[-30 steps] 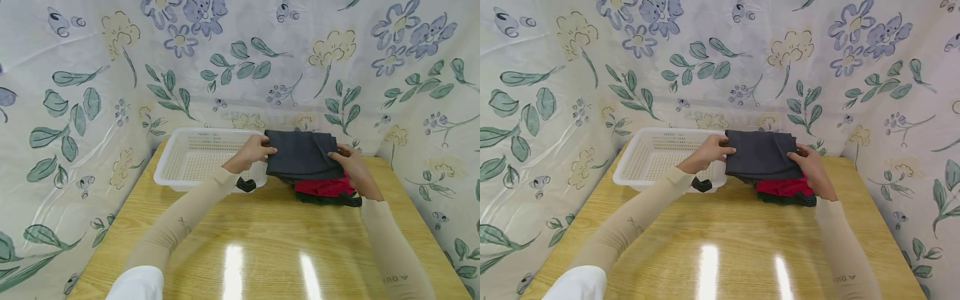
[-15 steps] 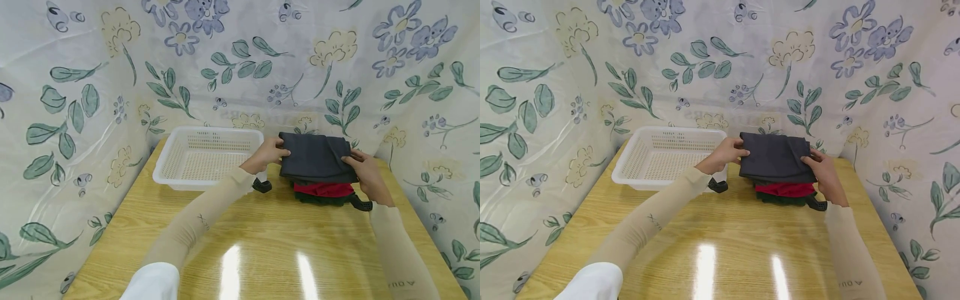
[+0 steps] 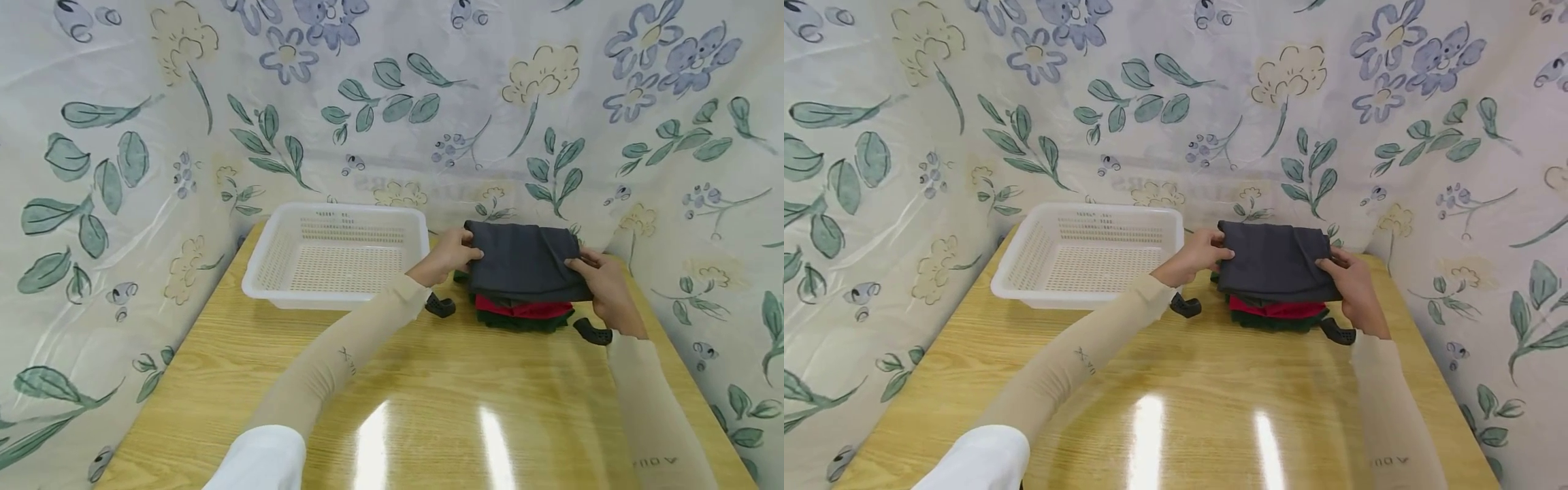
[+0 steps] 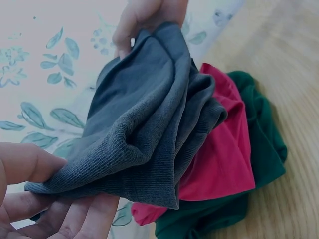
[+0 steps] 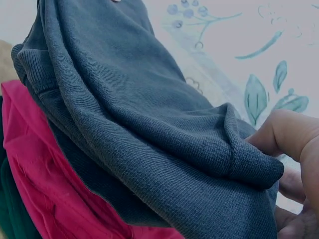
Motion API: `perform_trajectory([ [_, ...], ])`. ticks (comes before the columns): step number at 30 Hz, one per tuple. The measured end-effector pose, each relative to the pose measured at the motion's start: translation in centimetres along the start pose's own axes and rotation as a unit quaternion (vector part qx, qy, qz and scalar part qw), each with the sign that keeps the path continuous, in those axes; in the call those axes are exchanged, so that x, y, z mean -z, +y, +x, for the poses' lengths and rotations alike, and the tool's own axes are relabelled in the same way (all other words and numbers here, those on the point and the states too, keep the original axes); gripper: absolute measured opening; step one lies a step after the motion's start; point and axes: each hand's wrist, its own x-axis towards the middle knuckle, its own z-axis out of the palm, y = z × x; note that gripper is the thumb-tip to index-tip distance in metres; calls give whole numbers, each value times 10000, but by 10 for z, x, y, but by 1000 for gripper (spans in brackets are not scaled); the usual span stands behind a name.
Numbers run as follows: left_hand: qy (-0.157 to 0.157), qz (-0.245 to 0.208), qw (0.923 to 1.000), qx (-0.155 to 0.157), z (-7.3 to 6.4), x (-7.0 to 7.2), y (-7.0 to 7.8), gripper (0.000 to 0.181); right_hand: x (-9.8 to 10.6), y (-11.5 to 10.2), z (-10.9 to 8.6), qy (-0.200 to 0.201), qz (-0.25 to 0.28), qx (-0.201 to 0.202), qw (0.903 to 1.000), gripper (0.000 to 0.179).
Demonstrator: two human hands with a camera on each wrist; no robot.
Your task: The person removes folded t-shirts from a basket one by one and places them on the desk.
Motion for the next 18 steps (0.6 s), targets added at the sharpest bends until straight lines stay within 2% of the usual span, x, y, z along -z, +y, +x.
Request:
perform_trajectory([
  [5, 31, -89, 9999, -53, 6, -3, -2, 57, 7, 3, 2, -11, 252, 64, 9997, 73],
  [10, 99, -112, 9999, -33, 13, -5, -8, 56, 11, 10, 7, 129, 416, -206, 9988, 73],
  [13, 118, -67, 9999, 47, 15, -8, -12, 55, 12, 15, 9, 187, 303, -445, 9984, 75],
  [18, 303, -132, 9992, 238, 22, -18, -22, 53, 15, 24, 14, 126, -224, -647, 9976, 76],
])
